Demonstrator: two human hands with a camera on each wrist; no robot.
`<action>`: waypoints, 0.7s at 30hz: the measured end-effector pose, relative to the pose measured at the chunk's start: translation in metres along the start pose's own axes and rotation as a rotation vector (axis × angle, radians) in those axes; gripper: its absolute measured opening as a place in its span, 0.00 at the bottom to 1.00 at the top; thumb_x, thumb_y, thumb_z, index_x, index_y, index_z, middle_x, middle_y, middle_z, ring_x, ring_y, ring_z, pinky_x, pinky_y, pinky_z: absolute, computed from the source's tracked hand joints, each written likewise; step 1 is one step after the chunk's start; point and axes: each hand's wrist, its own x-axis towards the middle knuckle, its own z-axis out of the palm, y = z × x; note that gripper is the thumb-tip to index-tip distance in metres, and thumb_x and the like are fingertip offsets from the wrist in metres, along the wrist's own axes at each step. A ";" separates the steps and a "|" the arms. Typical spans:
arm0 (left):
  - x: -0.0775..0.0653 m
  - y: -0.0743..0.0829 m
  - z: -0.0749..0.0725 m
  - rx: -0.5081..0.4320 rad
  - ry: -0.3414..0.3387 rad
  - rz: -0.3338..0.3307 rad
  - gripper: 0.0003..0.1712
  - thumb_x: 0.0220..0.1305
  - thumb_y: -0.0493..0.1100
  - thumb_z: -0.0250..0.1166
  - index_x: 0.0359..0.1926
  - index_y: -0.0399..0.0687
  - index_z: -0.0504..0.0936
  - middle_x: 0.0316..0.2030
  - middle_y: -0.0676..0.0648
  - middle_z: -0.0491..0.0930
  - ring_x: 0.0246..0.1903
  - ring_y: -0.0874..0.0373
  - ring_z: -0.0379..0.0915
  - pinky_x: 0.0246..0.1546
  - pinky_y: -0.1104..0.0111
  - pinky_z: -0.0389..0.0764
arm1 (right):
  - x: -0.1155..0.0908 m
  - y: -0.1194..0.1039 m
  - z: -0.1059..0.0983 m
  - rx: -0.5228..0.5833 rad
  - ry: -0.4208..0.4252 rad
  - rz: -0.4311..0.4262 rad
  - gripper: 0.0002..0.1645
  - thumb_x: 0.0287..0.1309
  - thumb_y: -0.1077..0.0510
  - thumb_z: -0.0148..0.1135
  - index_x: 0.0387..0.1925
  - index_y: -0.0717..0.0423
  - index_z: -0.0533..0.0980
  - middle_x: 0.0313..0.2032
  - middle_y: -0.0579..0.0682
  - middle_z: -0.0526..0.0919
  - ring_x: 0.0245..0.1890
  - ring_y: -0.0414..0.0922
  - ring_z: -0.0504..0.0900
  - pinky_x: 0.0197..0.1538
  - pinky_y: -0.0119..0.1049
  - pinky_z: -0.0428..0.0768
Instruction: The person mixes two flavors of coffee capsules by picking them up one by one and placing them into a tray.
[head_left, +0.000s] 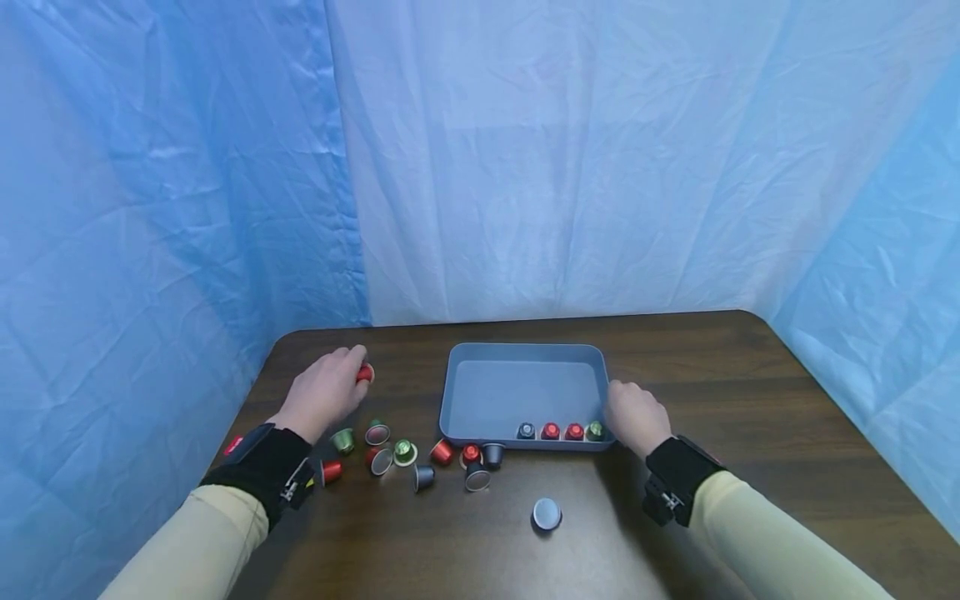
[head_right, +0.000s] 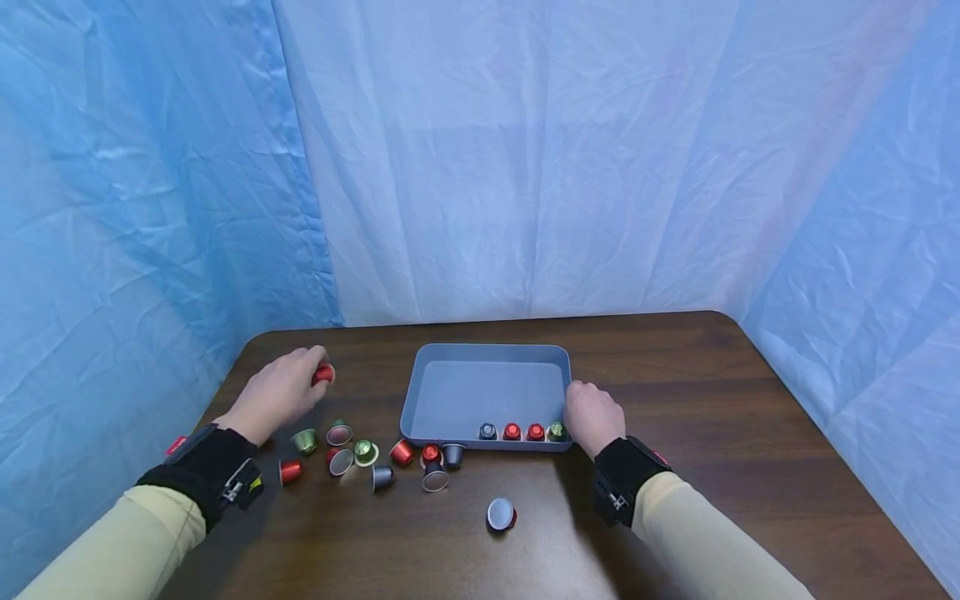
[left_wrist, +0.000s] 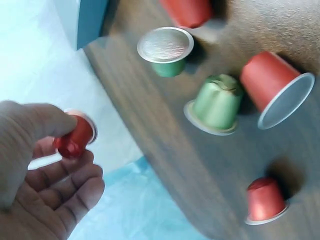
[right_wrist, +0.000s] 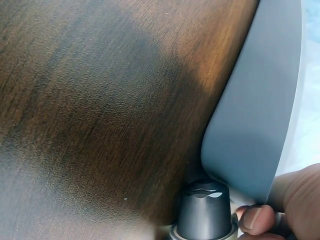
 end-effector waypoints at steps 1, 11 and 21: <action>0.000 0.002 -0.003 0.003 -0.005 0.022 0.12 0.63 0.38 0.71 0.42 0.43 0.75 0.30 0.46 0.74 0.29 0.51 0.70 0.30 0.58 0.75 | 0.000 0.000 0.000 0.002 -0.001 0.001 0.13 0.71 0.61 0.57 0.44 0.72 0.76 0.28 0.57 0.79 0.25 0.49 0.78 0.28 0.42 0.80; -0.003 0.018 -0.028 0.044 -0.111 0.160 0.09 0.62 0.38 0.72 0.43 0.47 0.83 0.33 0.50 0.77 0.31 0.55 0.72 0.34 0.59 0.78 | 0.000 0.000 -0.001 0.010 -0.008 -0.001 0.13 0.71 0.61 0.58 0.44 0.71 0.76 0.28 0.57 0.79 0.25 0.49 0.79 0.28 0.42 0.80; 0.000 0.038 -0.033 0.039 -0.220 0.224 0.08 0.64 0.38 0.71 0.44 0.49 0.86 0.35 0.51 0.78 0.34 0.57 0.74 0.37 0.61 0.81 | 0.000 0.000 -0.001 0.015 -0.007 0.003 0.13 0.71 0.61 0.58 0.45 0.72 0.76 0.29 0.58 0.79 0.25 0.49 0.79 0.28 0.42 0.80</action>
